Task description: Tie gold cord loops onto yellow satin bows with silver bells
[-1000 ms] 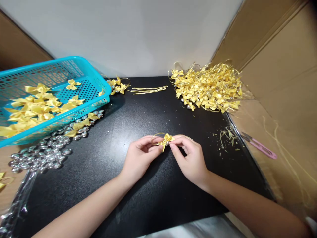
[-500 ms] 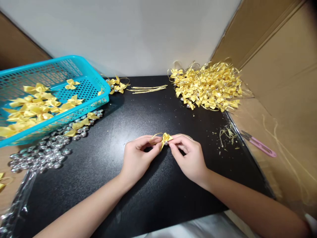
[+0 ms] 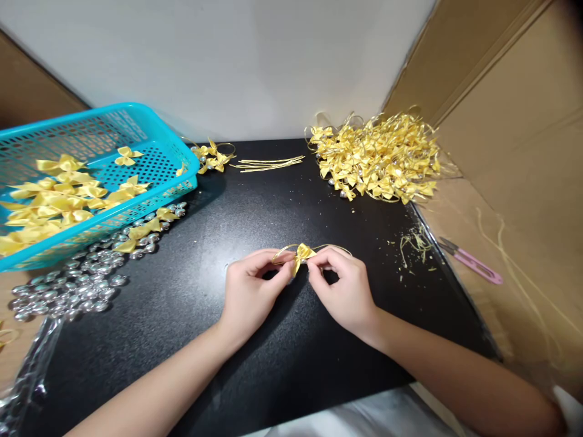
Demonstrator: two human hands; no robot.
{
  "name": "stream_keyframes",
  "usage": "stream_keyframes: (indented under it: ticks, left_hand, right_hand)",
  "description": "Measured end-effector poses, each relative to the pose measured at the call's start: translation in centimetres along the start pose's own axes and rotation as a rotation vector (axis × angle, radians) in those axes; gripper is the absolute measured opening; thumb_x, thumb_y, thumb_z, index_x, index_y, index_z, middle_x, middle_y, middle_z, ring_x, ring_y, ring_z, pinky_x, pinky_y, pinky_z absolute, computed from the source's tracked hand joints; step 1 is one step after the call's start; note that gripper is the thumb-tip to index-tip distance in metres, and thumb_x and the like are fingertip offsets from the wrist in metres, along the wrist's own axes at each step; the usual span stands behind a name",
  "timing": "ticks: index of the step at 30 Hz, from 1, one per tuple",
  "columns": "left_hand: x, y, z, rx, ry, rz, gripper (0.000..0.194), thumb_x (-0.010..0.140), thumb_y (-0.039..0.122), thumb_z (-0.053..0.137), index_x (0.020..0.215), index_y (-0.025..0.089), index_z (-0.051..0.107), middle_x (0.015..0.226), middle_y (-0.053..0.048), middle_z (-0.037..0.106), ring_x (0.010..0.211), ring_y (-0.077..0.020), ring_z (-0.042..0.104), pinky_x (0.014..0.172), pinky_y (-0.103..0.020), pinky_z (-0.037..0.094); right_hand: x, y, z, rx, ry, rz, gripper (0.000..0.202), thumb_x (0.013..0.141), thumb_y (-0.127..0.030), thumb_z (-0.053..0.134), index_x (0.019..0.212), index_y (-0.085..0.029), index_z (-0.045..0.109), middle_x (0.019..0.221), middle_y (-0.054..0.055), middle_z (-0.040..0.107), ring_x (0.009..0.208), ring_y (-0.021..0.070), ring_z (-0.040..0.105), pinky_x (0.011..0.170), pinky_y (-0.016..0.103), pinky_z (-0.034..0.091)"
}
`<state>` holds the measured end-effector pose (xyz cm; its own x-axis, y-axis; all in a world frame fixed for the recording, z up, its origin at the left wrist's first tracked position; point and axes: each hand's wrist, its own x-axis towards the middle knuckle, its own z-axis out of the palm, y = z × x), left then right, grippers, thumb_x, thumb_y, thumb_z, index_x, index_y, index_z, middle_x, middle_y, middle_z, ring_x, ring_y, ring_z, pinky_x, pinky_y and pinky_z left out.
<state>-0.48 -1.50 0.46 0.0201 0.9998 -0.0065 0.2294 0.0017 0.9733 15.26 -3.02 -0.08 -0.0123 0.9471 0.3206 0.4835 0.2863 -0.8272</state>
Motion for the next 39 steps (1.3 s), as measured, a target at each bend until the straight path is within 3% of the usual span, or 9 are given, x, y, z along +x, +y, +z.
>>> stream_keyframes:
  ticks: [10,18,28,39]
  left_hand:
    - [-0.07,-0.07,0.1,0.012,0.01,0.018,0.007,0.076,0.022,0.073,0.08,0.02,0.079,0.086,-0.004,0.078,0.078,-0.0185,0.072,0.074,-0.028,0.058]
    - [-0.01,0.3,0.28,-0.049,0.022,-0.01,0.007,0.074,0.019,0.073,0.077,0.021,0.078,0.084,-0.003,0.078,0.077,-0.0188,0.072,0.073,-0.029,0.059]
    - [-0.04,0.08,0.31,-0.065,0.016,0.0,0.008,0.075,0.019,0.074,0.08,0.023,0.079,0.088,-0.003,0.078,0.083,-0.0189,0.073,0.076,-0.028,0.059]
    - [0.17,-0.02,0.37,-0.222,0.008,-0.153,0.008,0.068,0.023,0.079,0.075,0.019,0.077,0.08,-0.003,0.078,0.076,-0.017,0.072,0.072,-0.024,0.059]
  right_hand:
    - [-0.49,-0.15,0.16,-0.032,-0.032,0.083,0.016,0.088,-0.016,0.052,0.072,-0.021,0.053,0.051,-0.006,0.046,0.044,0.008,0.044,0.047,0.021,0.035]
    - [-0.77,-0.49,0.06,0.032,-0.147,0.15,0.015,0.09,-0.017,0.048,0.077,-0.021,0.05,0.049,-0.007,0.045,0.041,0.0082,0.041,0.044,0.022,0.027]
    - [-0.79,-0.65,0.15,0.085,-0.186,0.235,0.013,0.092,-0.021,0.047,0.079,-0.022,0.049,0.05,-0.005,0.052,0.041,0.0103,0.048,0.045,0.022,0.032]
    - [-0.99,-0.48,0.12,0.113,-0.172,0.205,0.013,0.095,-0.024,0.044,0.085,-0.021,0.051,0.053,-0.005,0.053,0.045,0.0105,0.05,0.049,0.022,0.036]
